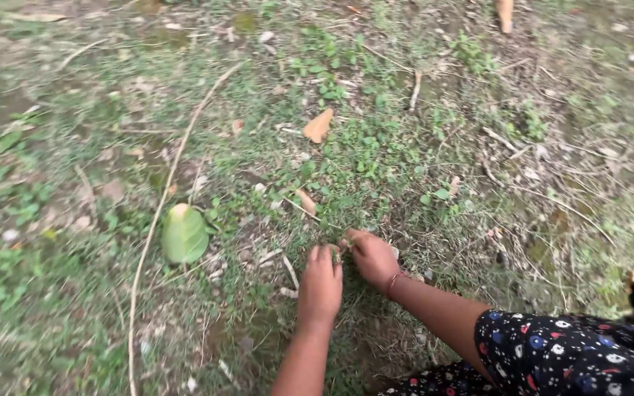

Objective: Picking and collecting small green plants or herbs from the ground in an outdoor grassy area.

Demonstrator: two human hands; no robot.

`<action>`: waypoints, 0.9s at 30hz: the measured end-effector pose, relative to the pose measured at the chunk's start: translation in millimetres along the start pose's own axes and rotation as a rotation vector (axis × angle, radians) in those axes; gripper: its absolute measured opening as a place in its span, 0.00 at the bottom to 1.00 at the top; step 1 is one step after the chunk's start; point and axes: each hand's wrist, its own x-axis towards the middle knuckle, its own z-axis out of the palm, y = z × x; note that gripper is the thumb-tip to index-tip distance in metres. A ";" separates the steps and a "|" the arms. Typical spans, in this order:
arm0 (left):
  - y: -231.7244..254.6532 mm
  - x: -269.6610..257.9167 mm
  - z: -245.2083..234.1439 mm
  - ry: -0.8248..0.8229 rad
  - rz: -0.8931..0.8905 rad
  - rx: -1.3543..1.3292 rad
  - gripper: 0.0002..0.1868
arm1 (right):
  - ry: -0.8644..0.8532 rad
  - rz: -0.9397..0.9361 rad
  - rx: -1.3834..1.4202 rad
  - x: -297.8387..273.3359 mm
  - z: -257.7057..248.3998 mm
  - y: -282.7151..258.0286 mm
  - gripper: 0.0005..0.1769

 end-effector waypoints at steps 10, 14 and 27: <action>10.0 0.7 1.9 -0.052 0.006 0.062 0.20 | 0.130 -0.059 0.007 3.3 24.3 9.1 0.14; 10.0 6.9 -2.2 0.015 0.091 0.083 0.23 | 0.063 -0.044 0.009 3.6 16.4 14.7 0.12; 27.9 1.8 -12.0 -0.016 -0.045 0.123 0.19 | -0.110 -0.384 0.085 6.1 -8.7 28.8 0.09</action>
